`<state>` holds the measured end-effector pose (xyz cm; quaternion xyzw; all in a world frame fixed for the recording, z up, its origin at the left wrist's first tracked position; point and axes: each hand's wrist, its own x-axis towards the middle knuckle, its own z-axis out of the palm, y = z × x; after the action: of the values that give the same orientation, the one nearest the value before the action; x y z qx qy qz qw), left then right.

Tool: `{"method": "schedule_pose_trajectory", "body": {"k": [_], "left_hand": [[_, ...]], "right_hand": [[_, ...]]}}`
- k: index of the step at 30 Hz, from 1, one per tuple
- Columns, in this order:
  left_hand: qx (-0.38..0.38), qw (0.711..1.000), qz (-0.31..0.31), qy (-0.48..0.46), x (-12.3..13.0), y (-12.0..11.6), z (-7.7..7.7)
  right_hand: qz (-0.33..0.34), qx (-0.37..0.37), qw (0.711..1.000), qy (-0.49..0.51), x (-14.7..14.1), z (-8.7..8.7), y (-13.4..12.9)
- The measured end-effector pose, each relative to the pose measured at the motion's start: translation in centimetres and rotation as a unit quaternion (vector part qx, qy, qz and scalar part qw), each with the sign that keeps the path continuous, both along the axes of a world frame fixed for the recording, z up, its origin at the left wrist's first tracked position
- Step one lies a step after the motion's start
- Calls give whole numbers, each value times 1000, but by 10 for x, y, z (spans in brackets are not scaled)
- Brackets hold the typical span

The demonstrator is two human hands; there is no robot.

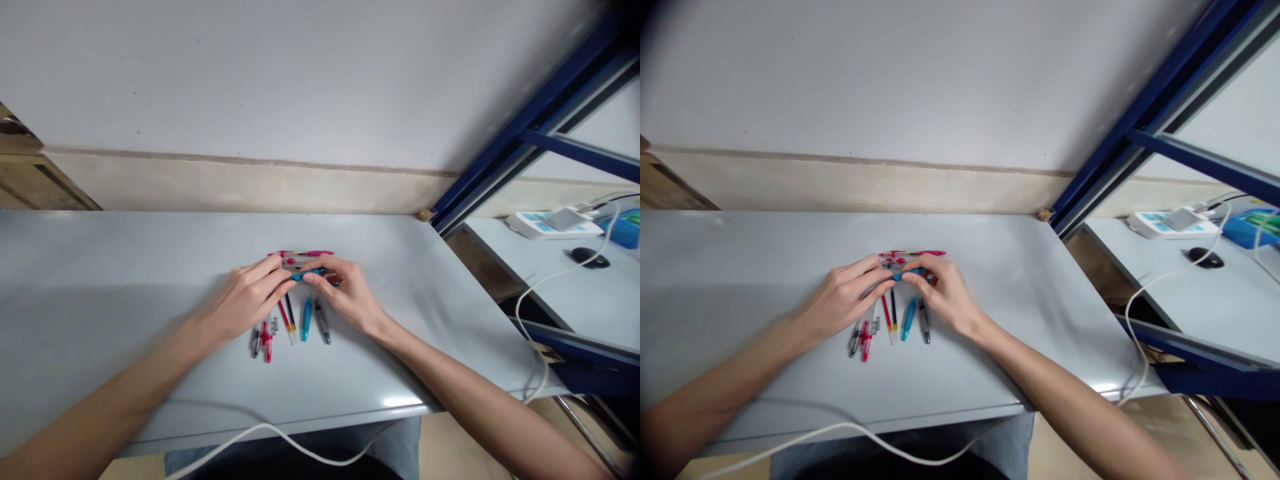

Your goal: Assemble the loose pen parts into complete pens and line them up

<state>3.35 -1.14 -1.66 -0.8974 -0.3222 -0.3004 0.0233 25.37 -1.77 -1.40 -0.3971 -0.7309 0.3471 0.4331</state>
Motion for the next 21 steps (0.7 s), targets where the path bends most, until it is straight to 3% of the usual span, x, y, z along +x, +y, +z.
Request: {"method": "schedule_pose_trajectory", "body": {"k": [9,14,17,21], "left_hand": [[-58,998,6,-23,-3,-3,-7],[-76,995,-16,-64,1,-1,-5],[-57,995,-36,-78,1,0,-5],[5,997,-39,-64,0,-4,-4]], "right_hand": [[-2,-82,996,-32,-3,3,-7],[-37,-56,997,23,-1,2,-3],[-39,-63,997,27,0,0,-2],[-18,-136,990,12,-3,2,-5]]}}
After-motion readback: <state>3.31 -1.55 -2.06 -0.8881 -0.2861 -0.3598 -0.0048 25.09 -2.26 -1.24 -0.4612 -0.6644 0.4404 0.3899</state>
